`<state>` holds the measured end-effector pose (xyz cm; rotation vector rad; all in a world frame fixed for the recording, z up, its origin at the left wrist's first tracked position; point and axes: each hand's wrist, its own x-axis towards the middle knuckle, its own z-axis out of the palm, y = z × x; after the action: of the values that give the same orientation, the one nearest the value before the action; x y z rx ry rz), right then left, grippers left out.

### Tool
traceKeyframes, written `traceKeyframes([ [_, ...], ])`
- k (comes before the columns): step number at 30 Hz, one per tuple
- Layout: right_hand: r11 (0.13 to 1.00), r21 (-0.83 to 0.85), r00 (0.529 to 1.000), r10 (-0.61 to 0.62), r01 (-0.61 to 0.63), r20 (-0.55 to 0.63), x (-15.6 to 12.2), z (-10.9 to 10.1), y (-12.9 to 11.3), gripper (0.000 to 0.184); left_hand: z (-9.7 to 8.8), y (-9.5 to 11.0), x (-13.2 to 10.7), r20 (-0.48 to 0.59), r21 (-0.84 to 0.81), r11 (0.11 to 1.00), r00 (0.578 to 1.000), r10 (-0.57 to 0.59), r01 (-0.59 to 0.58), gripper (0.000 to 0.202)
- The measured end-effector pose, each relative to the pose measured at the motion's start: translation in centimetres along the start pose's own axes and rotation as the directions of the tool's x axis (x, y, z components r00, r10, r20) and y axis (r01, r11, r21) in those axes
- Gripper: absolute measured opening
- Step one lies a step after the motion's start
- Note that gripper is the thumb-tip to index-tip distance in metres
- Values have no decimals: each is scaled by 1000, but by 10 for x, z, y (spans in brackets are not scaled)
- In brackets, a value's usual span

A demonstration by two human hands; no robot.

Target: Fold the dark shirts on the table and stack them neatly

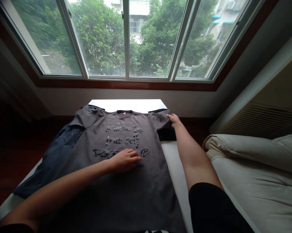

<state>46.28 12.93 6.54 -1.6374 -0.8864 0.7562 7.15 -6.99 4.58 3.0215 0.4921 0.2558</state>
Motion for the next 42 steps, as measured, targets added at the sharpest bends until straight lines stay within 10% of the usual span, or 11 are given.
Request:
traceKeyframes([
  [9, 988, 132, 997, -72, 75, -26, -10, 77, -47, 6, 13, -42, -42, -145, -179, 957, 956, -254, 227, 39],
  [15, 988, 148, 870, -115, 50, 480, -53, 130, -49, 14, 13, -41, -43, -147, -203, 955, 958, -248, 216, 36],
  [19, 988, -42, 908, -120, 149, 401, -63, 142, -23, 12, 14, -41, -44, -149, -204, 954, 956, -254, 221, 35],
  [27, 548, -547, 761, -309, 633, 571, -91, 146, 16, 35, 13, -38, -41, -149, -173, 958, 955, -255, 228, 34],
  [33, 236, -754, 790, -205, 613, 578, -116, 167, 11, 44, 10, 9, -10, -64, -25, 999, 998, -22, 20, 26],
  [38, 276, -760, 807, -130, 588, 577, -104, 178, -2, 36, 12, 78, 38, 12, -5, 940, 940, 341, -341, 31],
  [42, 415, -716, 824, -208, 562, 527, -80, 170, -11, 38, 26, 116, 78, 80, -101, 910, 908, 411, -402, 39],
])
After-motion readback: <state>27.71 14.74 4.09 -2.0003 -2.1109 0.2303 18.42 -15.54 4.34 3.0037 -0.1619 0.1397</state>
